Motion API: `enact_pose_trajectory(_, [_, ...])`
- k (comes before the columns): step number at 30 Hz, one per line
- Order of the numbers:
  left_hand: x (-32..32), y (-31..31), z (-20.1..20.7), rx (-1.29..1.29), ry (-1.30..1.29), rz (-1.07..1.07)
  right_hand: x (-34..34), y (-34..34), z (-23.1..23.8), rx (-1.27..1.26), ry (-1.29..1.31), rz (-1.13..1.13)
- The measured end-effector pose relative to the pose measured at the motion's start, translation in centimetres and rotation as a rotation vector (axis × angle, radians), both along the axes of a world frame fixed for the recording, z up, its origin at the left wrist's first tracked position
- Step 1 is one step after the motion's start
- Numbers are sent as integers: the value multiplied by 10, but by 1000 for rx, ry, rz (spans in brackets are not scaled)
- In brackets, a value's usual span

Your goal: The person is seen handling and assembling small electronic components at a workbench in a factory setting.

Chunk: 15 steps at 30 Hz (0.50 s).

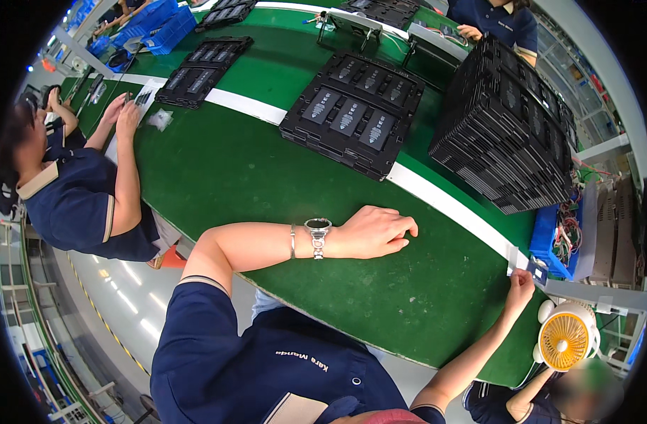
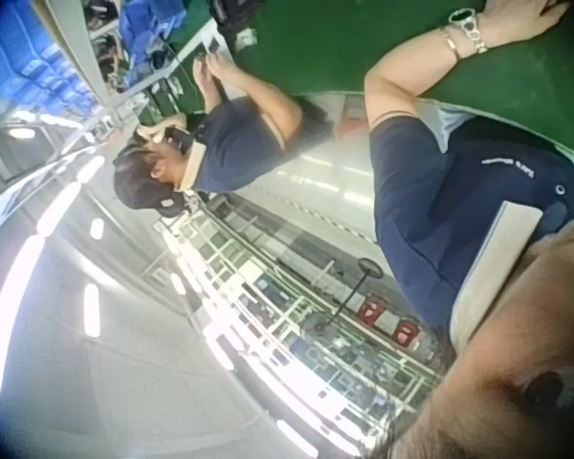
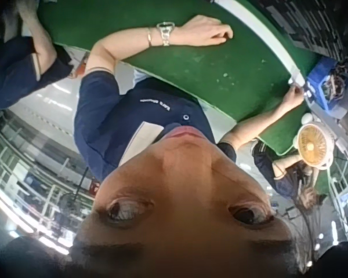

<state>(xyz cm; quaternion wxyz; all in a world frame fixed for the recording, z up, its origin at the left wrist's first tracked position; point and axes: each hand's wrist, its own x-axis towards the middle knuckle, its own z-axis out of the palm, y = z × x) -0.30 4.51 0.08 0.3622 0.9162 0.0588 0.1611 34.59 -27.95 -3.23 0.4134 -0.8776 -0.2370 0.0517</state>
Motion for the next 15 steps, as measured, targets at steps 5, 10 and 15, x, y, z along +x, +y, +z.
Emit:
enact_pose_trajectory(5, [0, -1, -2, 17, 2, 6, -30, 25, 19, -253, -389, -120])
enact_pose_trajectory(10, [1, -1, -1, 22, 1, 13, -45, 42, 29, -244, -520, -13])
enact_pose_trajectory(15, [0, 0, 0, 29, 9, 14, -83, 76, 45, -199, -636, 143])
